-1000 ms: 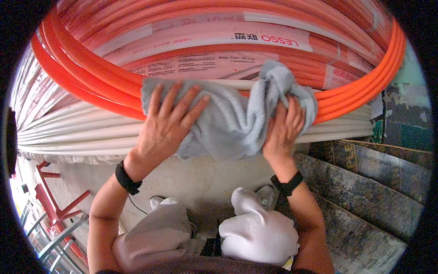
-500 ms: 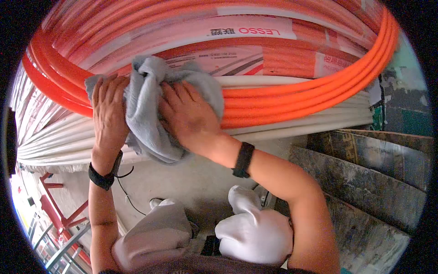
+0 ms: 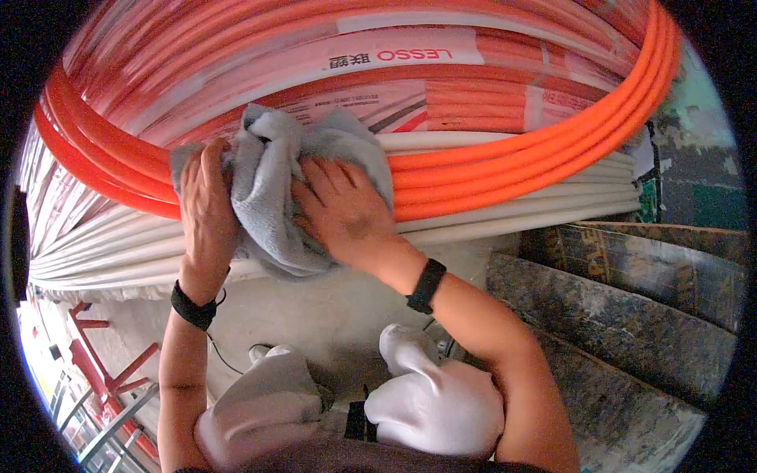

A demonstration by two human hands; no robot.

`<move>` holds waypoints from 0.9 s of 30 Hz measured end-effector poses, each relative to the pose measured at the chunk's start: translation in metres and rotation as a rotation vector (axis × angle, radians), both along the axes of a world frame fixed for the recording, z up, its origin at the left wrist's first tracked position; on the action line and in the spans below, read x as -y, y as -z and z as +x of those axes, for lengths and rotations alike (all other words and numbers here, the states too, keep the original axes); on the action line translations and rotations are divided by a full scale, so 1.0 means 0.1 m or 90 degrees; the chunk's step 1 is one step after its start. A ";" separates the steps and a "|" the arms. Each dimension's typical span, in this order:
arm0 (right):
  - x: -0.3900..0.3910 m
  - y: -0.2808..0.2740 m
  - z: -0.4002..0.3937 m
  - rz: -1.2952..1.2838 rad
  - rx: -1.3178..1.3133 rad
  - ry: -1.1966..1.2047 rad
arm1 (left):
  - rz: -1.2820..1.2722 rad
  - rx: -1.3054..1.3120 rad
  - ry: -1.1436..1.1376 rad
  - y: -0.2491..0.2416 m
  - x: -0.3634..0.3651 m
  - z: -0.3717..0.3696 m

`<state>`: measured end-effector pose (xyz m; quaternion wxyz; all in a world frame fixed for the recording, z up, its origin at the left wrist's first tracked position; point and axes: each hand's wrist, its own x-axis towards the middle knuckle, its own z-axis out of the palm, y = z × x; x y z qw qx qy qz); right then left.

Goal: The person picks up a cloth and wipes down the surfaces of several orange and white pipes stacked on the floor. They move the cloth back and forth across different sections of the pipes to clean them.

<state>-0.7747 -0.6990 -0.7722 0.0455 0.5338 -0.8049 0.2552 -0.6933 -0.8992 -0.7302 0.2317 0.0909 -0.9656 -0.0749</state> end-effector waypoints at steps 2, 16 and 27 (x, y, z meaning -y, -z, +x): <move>-0.24 0.03 -0.06 -0.003 0.001 0.022 | 0.100 0.015 0.017 0.02 -0.13 -0.05; -1.80 0.05 -1.02 0.082 -0.158 0.410 | -0.048 0.184 0.203 0.10 -0.94 -0.23; -2.29 -0.04 -2.19 0.177 -0.334 0.626 | -0.190 0.215 0.303 0.25 -1.25 -0.44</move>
